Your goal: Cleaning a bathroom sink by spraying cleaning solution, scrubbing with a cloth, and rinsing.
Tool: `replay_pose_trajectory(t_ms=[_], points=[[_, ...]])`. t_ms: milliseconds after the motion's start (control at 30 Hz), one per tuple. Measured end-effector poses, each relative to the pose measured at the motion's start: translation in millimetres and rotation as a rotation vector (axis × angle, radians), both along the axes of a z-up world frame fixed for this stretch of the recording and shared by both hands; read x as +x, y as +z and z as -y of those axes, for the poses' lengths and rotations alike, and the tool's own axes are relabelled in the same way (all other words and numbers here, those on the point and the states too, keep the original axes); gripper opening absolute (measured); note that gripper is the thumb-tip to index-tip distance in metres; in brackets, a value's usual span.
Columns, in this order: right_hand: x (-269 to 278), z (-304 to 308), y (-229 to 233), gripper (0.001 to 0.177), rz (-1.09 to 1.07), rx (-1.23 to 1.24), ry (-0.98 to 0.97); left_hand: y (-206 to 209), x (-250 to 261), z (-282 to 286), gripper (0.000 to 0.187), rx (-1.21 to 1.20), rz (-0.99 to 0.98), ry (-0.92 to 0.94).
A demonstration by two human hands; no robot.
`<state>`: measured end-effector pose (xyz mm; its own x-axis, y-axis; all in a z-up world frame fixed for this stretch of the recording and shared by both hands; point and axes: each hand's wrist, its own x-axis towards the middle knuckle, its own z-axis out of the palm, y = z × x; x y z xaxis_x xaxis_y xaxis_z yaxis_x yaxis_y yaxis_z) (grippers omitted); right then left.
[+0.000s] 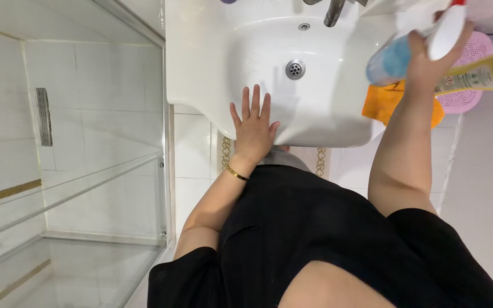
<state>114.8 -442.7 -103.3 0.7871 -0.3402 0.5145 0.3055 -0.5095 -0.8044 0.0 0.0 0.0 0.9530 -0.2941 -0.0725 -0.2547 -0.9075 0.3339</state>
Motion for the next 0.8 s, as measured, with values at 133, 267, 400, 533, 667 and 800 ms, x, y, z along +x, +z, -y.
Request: replay_pose_trajectory(t_ms=[133, 267, 400, 533, 667, 800], points=[[-28, -107, 115, 0.066, -0.048, 0.121, 0.135, -5, 3, -18, 0.077, -0.038, -0.017, 0.008], [-44, -162, 165, 0.049, -0.104, -0.068, 0.283, -8, 7, -35, 0.074, -0.046, -0.046, 0.028], [-49, -193, 173, 0.033, -0.232, 0.149, 0.384, -5, 13, -46, 0.072, -0.109, -0.043, 0.002], [-50, -207, 148, 0.022, -0.341, 0.286, 0.298, -10, 14, -62, 0.070, -0.136, -0.040, -0.033], [-44, -241, 171, 0.013, -0.397, 0.370, 0.159, -12, 15, -84, 0.069, -0.148, -0.046, -0.041], [-45, -243, 157, 0.023, -0.311, 0.430, 0.095, -17, 15, -105, 0.067, -0.158, -0.064, -0.027]])
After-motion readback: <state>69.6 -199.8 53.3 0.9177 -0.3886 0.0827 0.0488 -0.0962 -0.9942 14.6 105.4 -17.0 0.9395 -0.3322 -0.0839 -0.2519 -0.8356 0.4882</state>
